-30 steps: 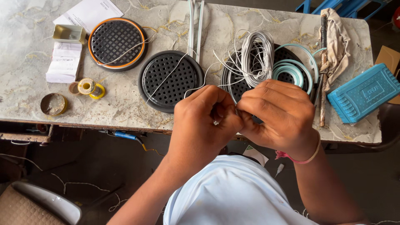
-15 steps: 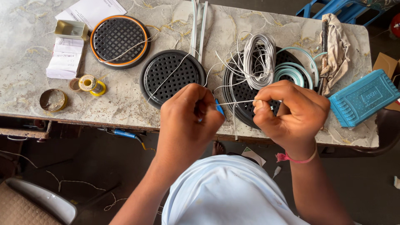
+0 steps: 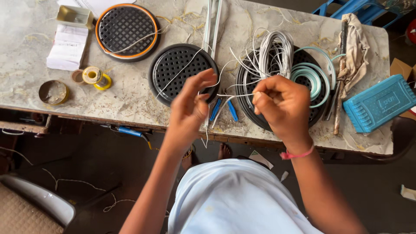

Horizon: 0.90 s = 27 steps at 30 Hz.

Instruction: The person strips the insulation from white wires using blue pliers, then uses a soldering iron and solder to join the exposed ends. The person repeats this process for multiple wire segments on a cluttered workbench.

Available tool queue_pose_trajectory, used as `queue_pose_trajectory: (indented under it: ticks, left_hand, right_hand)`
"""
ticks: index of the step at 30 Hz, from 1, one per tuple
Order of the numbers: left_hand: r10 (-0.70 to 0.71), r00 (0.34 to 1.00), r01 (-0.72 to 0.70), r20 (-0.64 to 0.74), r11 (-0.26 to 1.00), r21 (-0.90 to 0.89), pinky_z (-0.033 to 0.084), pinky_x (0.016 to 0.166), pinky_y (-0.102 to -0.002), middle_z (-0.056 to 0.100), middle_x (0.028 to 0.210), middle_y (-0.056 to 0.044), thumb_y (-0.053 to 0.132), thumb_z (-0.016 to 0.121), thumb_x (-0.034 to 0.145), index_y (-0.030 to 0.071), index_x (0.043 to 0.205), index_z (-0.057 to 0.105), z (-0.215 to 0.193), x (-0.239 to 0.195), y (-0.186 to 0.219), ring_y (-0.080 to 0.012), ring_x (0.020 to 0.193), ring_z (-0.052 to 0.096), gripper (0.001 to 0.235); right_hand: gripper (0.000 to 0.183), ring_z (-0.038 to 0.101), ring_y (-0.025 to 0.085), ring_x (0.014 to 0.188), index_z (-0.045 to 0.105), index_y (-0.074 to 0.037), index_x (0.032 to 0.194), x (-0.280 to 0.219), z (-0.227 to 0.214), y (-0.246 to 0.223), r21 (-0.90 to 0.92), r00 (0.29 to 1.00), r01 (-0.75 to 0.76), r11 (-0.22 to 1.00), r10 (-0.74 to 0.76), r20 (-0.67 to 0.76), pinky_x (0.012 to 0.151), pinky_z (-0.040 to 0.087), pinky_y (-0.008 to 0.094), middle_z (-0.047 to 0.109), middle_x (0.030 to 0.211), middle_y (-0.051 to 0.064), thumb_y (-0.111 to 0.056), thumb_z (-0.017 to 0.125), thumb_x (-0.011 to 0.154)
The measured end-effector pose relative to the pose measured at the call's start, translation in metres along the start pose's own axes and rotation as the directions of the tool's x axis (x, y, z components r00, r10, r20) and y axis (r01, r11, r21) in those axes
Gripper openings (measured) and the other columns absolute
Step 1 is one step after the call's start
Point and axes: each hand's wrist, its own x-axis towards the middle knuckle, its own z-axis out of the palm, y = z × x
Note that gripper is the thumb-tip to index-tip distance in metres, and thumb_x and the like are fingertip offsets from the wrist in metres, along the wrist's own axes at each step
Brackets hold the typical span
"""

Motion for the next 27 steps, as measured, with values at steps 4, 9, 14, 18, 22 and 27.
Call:
queue_pose_trajectory:
  ticks: [4, 9, 14, 18, 22, 27]
  left_hand:
    - [-0.058, 0.998, 0.059, 0.039, 0.998, -0.035, 0.049, 0.072, -0.021, 0.075, 0.101, -0.003, 0.024, 0.074, 0.094, 0.0, 0.121, 0.067, 0.003, -0.002, -0.044, -0.0083, 0.092, 0.069, 0.038]
    - [-0.094, 0.984, 0.081, -0.154, 0.993, -0.088, 0.051, 0.065, -0.024, 0.071, 0.085, -0.004, 0.017, 0.073, 0.098, -0.004, 0.102, 0.073, 0.001, -0.006, -0.071, -0.0094, 0.07, 0.063, 0.022]
    - [-0.184, 0.954, 0.138, -0.237, 0.97, -0.198, 0.032, 0.05, -0.021, 0.058, 0.073, 0.003, 0.013, 0.072, 0.096, -0.003, 0.096, 0.071, -0.013, -0.011, -0.06, -0.0029, 0.057, 0.044, 0.015]
    - [-0.184, 0.946, 0.143, -0.267, 0.976, -0.166, 0.026, 0.047, -0.02, 0.056, 0.07, 0.005, 0.011, 0.073, 0.094, -0.001, 0.094, 0.07, -0.019, -0.016, -0.048, -0.001, 0.054, 0.039, 0.013]
    - [-0.145, 0.948, 0.127, -0.283, 0.989, -0.08, 0.029, 0.051, -0.02, 0.06, 0.073, 0.006, 0.01, 0.074, 0.093, -0.002, 0.094, 0.072, -0.026, -0.021, -0.042, -0.0005, 0.059, 0.042, 0.012]
    - [-0.15, 0.953, 0.141, -0.263, 0.989, -0.052, 0.03, 0.051, -0.02, 0.061, 0.074, 0.006, 0.011, 0.074, 0.095, -0.003, 0.095, 0.074, -0.028, -0.024, -0.032, -0.0002, 0.06, 0.043, 0.014]
  right_hand:
    - [0.008, 0.061, 0.006, 0.065, 0.068, 0.003, 0.094, 0.005, 0.008, 0.026, 0.048, 0.994, -0.098, 0.994, 0.095, 0.055, 0.06, 0.051, 0.021, 0.067, 0.081, 0.004, -0.004, 0.066, 0.093]
    - [0.018, 0.065, 0.01, 0.063, 0.07, 0.003, 0.094, -0.003, 0.011, 0.075, 0.045, 0.963, -0.27, 0.962, 0.27, 0.0, 0.06, 0.054, 0.025, 0.07, 0.078, 0.005, -0.015, 0.065, 0.097]
    - [0.048, 0.07, 0.038, 0.088, 0.073, 0.002, 0.094, 0.005, 0.046, 0.14, -0.896, 0.946, -0.121, 0.427, 0.324, 0.027, 0.081, 0.057, 0.051, 0.071, 0.094, 0.019, -0.046, 0.071, 0.1]
    - [0.085, 0.064, 0.044, 0.105, 0.06, 0.009, 0.118, 0.005, 0.075, 0.163, -0.945, 0.86, -0.199, 0.258, 0.509, -0.042, 0.08, 0.056, 0.055, 0.059, 0.123, 0.024, -0.06, 0.081, 0.073]
    - [0.084, 0.065, 0.043, 0.11, 0.056, 0.011, 0.126, 0.009, 0.078, 0.175, -0.934, 0.793, -0.286, 0.214, 0.6, -0.105, 0.085, 0.058, 0.049, 0.055, 0.131, 0.027, -0.048, 0.083, 0.073]
    - [0.063, 0.069, 0.044, 0.099, 0.056, 0.01, 0.122, 0.0, 0.074, 0.202, -0.929, 0.828, -0.318, 0.188, 0.532, -0.176, 0.08, 0.06, 0.046, 0.062, 0.116, 0.031, -0.025, 0.079, 0.074]
